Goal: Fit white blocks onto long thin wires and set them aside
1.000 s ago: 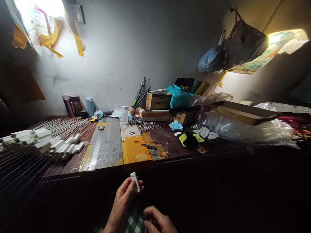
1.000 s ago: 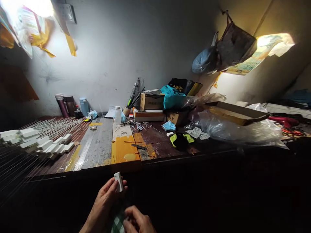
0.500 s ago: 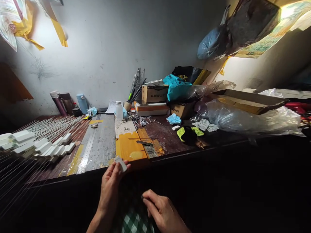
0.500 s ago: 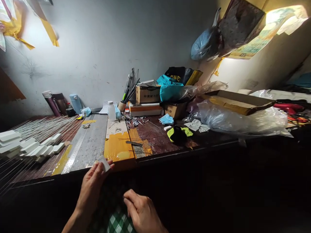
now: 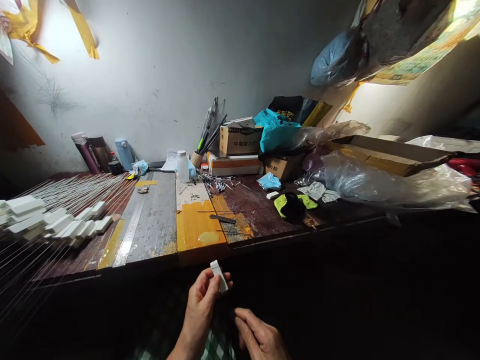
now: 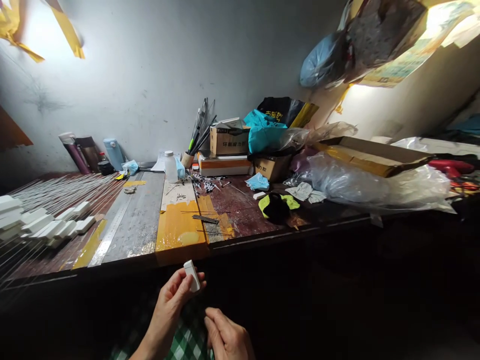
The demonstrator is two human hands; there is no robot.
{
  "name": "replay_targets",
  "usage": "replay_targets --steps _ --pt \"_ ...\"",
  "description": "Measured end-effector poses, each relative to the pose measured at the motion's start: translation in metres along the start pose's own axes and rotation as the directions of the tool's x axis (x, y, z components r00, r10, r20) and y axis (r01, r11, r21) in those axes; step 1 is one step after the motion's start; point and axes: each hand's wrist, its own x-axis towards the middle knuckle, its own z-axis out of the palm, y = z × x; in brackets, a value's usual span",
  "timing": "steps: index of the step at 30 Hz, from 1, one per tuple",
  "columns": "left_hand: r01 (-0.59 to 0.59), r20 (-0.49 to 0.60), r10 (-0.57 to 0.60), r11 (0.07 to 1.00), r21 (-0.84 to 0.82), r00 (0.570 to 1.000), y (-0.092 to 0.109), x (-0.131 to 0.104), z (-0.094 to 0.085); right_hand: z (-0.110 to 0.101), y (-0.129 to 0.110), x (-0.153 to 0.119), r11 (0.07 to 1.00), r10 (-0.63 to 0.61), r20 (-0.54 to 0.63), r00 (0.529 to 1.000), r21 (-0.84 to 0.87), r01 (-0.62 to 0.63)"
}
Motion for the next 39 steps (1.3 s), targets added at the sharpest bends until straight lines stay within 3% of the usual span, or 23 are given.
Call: replay_targets --steps 6,11,19,27,34,39 --pt "-0.020 -0.071 0.020 1.000 0.001 0.997 -0.007 0.015 -0.002 0.000 0.004 0.011 0.997 -0.038 -0.078 0.996 -0.076 0.032" --pt "0.005 -0.119 -0.007 1.000 -0.022 0.993 -0.007 0.026 -0.003 -0.001 0.002 0.019 0.994 -0.067 -0.073 0.995 -0.092 0.060" --pt "0.078 -0.134 -0.083 0.996 -0.047 0.987 -0.007 0.030 -0.004 -0.013 -0.007 0.025 0.994 -0.033 0.084 0.996 -0.098 0.041" --pt "0.098 -0.135 -0.103 0.994 -0.046 0.985 -0.004 0.027 -0.002 -0.020 -0.017 0.029 0.995 0.017 0.109 0.994 -0.096 -0.007" --pt "0.114 -0.116 -0.120 0.992 -0.057 0.986 -0.001 0.025 -0.007 -0.024 -0.024 0.032 0.999 0.038 0.211 0.977 -0.004 -0.038" --pt "0.122 -0.105 -0.126 0.991 -0.046 0.986 -0.003 0.024 -0.011 -0.022 -0.026 0.033 0.996 0.087 0.204 0.975 0.003 -0.089"
